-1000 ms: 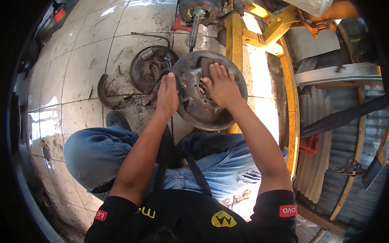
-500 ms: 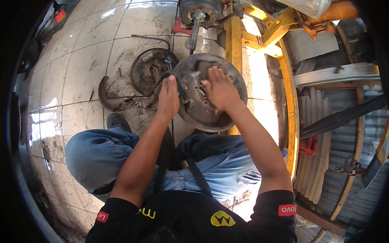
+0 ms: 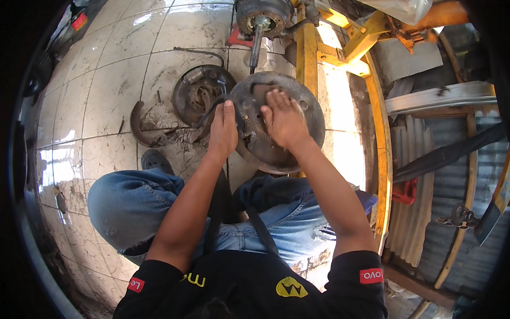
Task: The person sits on the floor and cleans a brake shoe with a sanding block, then places it into the brake drum assembly. The person then picks up the brake drum and wipes its inner surface by hand.
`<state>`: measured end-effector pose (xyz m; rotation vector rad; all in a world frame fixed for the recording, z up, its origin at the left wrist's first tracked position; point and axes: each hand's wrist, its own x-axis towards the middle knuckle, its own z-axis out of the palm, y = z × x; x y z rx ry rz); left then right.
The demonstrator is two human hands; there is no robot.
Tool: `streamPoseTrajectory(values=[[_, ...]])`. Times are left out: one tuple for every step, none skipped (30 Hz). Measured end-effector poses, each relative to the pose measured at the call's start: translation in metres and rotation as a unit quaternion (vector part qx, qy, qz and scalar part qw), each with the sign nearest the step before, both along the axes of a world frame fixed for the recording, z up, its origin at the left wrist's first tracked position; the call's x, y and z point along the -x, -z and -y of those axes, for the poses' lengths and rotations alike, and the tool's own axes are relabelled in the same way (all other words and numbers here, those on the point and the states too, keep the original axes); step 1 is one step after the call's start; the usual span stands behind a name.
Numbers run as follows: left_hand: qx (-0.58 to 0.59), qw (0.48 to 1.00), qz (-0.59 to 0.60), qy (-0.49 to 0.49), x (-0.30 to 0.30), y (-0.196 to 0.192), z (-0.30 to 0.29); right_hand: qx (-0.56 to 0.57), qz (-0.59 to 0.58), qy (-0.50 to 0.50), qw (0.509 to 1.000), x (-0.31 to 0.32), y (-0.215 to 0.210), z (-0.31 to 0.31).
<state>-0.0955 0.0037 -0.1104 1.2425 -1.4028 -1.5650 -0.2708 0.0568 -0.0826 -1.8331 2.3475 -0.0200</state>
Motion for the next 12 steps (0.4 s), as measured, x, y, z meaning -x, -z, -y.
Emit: streamPoseTrajectory(values=[[-0.016, 1.000, 0.003, 0.014, 0.000, -0.002, 0.000, 0.000, -0.021, 0.024, 0.999, 0.007, 0.001, 0.002], [-0.030, 0.999, 0.005, 0.024, 0.000, -0.005, 0.003, -0.025, -0.036, 0.085, 0.995, 0.013, -0.003, 0.006], [-0.016, 1.000, 0.005, 0.014, 0.001, -0.001, 0.003, -0.025, -0.037, 0.065, 0.997, 0.011, -0.001, 0.007], [-0.001, 1.000, 0.004, 0.004, 0.003, 0.007, 0.003, -0.024, -0.037, 0.044, 0.998, 0.006, 0.004, 0.006], [0.012, 1.000, 0.004, -0.004, 0.003, 0.005, 0.002, -0.026, -0.038, 0.026, 0.999, 0.003, 0.005, 0.004], [0.005, 1.000, -0.002, 0.004, 0.003, 0.004, 0.003, -0.029, -0.043, 0.035, 0.998, 0.004, 0.005, 0.004], [-0.003, 1.000, -0.009, 0.013, 0.001, 0.002, 0.004, -0.032, -0.049, 0.044, 0.997, 0.007, 0.005, 0.004], [-0.009, 1.000, -0.015, 0.022, -0.001, -0.002, 0.005, -0.034, -0.053, 0.054, 0.997, 0.010, 0.005, 0.006], [-0.005, 1.000, -0.007, 0.018, 0.000, -0.002, 0.004, -0.035, -0.058, 0.063, 0.996, 0.012, 0.004, 0.008], [-0.002, 1.000, 0.000, 0.013, 0.001, -0.002, 0.003, -0.080, -0.029, 0.148, 0.985, 0.019, -0.001, 0.009], [0.002, 1.000, 0.007, 0.006, 0.003, 0.000, 0.002, -0.078, -0.035, 0.139, 0.987, 0.019, 0.000, 0.009], [-0.006, 1.000, 0.017, 0.012, 0.003, 0.003, 0.003, -0.076, -0.041, 0.131, 0.988, 0.013, 0.006, 0.006]])
